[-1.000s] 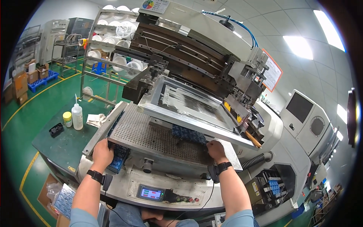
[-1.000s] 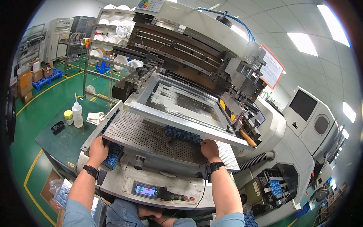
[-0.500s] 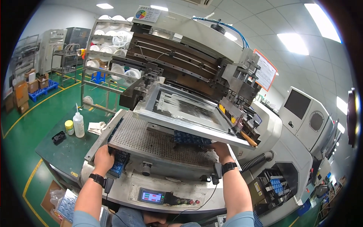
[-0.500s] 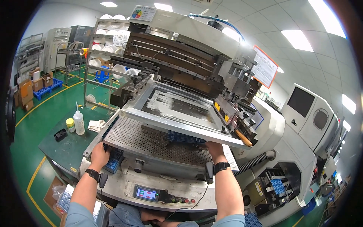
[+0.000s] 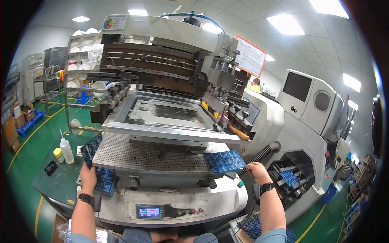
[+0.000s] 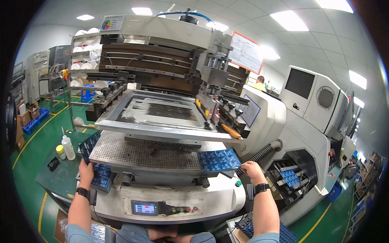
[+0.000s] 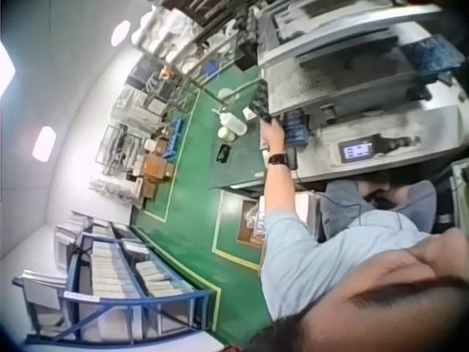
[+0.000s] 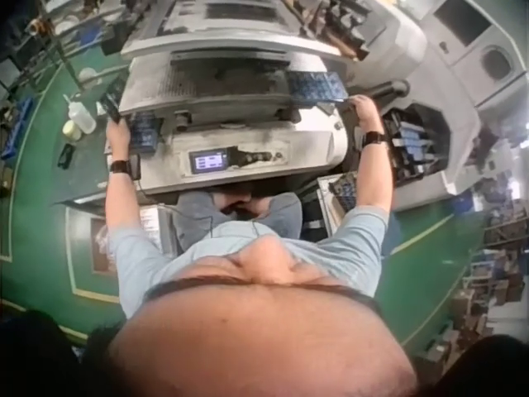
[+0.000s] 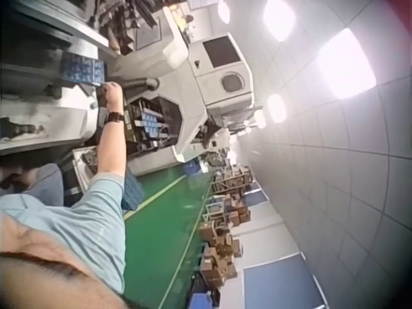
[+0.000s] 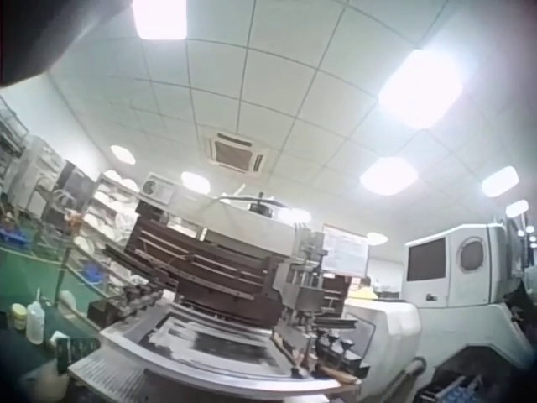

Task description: The person picks up a circuit board from a stack, places it onto the machine bed, and presses buttons on the control panel. After the machine prints, the person removes the circuit board and slides it into the slot of a nearby machine, repeating the process.

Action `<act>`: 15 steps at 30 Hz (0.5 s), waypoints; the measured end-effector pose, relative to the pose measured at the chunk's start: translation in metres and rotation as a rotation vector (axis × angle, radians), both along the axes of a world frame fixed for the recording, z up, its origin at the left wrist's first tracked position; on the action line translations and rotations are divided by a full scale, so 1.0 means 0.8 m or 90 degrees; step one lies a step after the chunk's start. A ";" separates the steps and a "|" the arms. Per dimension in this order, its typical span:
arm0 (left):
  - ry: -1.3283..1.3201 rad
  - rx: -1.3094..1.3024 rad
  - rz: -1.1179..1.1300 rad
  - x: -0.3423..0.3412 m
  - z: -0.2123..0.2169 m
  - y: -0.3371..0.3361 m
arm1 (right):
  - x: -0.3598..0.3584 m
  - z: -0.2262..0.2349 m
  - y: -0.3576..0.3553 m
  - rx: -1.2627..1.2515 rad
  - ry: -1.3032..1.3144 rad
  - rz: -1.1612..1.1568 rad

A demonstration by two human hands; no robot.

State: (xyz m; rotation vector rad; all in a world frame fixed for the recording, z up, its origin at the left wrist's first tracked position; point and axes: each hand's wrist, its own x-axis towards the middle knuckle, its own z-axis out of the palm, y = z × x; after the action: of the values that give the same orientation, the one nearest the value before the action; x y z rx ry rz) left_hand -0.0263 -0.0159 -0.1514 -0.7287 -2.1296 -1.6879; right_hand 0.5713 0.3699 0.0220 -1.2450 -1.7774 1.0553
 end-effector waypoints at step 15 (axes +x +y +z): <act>-0.278 0.438 -0.128 0.024 0.114 -0.104 | 0.050 -0.069 0.115 -0.178 0.267 -0.124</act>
State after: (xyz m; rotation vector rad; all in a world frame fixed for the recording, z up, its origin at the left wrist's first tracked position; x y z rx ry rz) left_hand -0.0068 -0.0995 -0.0599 -0.3929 -1.5334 -2.6705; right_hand 0.6114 0.4619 -0.0332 -1.2197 -1.1984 1.3662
